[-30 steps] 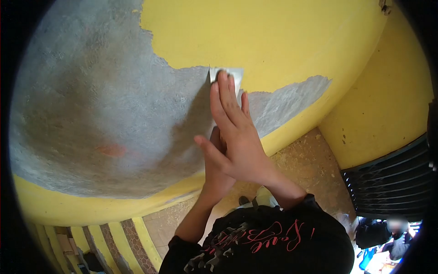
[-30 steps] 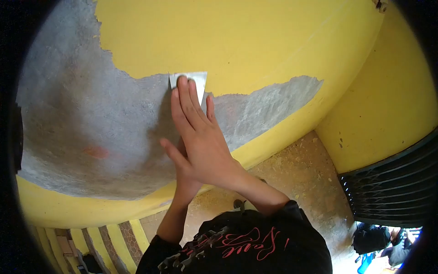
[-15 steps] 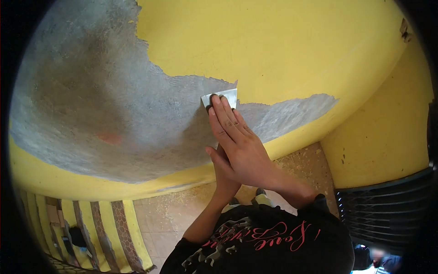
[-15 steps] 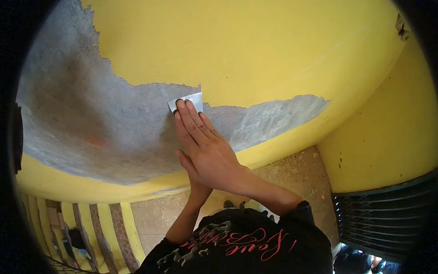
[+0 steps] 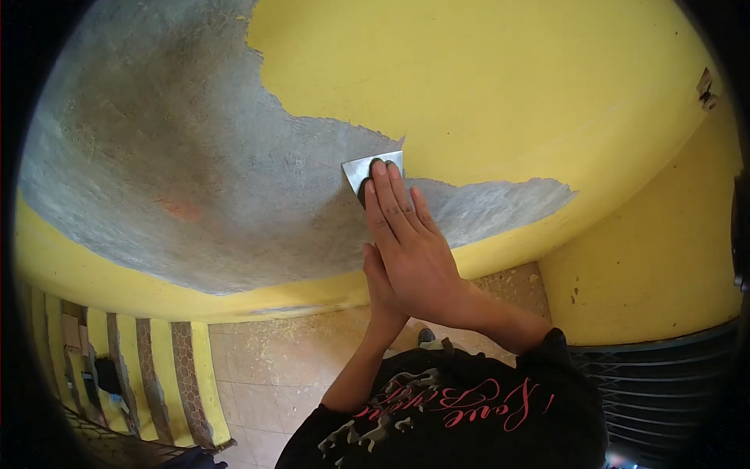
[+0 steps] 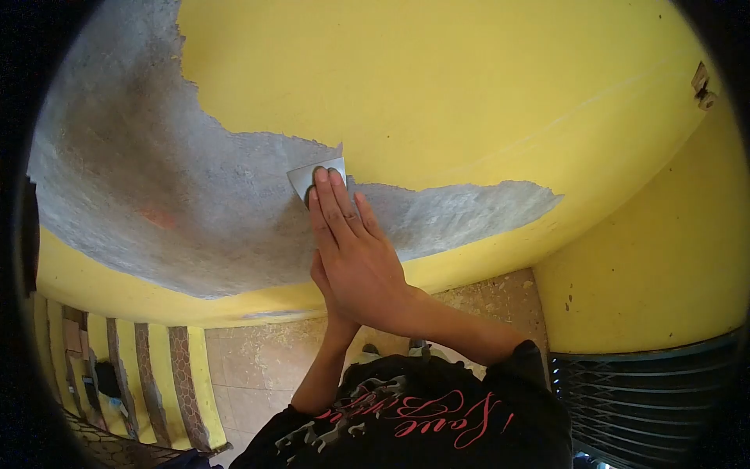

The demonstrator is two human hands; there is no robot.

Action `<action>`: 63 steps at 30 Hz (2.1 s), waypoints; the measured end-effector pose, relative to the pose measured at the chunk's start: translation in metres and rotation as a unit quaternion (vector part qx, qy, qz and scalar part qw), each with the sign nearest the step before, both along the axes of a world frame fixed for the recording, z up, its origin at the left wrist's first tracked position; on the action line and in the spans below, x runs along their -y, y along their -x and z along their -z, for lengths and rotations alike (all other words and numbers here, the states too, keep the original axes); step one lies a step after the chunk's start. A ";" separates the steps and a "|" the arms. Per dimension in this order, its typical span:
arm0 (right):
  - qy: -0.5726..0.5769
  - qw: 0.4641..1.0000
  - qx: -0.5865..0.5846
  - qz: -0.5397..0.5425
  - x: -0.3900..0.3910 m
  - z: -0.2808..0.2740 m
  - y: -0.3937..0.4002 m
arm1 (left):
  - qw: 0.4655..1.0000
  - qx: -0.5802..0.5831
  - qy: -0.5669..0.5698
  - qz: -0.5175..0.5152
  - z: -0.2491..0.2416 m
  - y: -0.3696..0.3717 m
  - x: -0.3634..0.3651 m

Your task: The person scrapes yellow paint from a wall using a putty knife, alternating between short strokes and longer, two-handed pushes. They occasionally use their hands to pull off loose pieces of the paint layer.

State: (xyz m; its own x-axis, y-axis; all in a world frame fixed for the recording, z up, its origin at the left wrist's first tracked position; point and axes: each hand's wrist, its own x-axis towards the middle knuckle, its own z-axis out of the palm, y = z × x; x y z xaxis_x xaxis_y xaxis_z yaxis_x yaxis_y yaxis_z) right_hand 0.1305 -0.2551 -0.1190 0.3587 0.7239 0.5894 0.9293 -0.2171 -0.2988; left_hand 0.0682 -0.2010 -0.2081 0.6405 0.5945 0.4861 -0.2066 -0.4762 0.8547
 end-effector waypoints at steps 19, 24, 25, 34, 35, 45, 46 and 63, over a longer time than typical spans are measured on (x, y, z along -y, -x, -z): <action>-0.029 0.999 -0.044 -0.001 -0.006 -0.010 -0.001 | 0.998 0.052 0.035 -0.010 -0.051 -0.006 -0.004; -0.070 0.997 -0.041 -0.012 -0.010 -0.020 0.000 | 0.998 0.027 -0.010 0.061 -0.036 0.000 -0.016; -0.033 0.998 -0.061 -0.002 -0.007 -0.003 0.003 | 0.998 0.028 -0.011 0.060 -0.035 -0.001 -0.018; -0.021 0.997 -0.075 -0.001 -0.007 0.000 0.004 | 0.994 -0.021 0.014 0.108 -0.034 0.004 -0.023; 0.002 0.997 -0.081 0.004 -0.007 0.003 0.004 | 0.993 -0.024 0.016 0.112 -0.034 0.004 -0.024; -0.017 0.997 -0.078 0.008 -0.010 -0.006 0.006 | 0.992 -0.035 0.017 0.116 -0.035 0.008 -0.027; -0.035 0.996 -0.077 0.002 -0.010 -0.014 0.005 | 0.992 -0.040 0.019 0.117 -0.042 0.011 -0.026; -0.057 0.995 -0.077 0.001 -0.014 -0.016 0.004 | 0.983 -0.015 0.142 0.117 -0.065 0.015 -0.030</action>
State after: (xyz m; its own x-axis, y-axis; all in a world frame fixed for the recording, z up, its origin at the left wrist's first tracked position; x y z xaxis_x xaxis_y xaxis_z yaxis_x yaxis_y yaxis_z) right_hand 0.1260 -0.2415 -0.1028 0.4529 0.6543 0.6056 0.8701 -0.1763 -0.4603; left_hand 0.0531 -0.1713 -0.1432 0.7874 0.5383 0.3004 -0.2552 -0.1590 0.9537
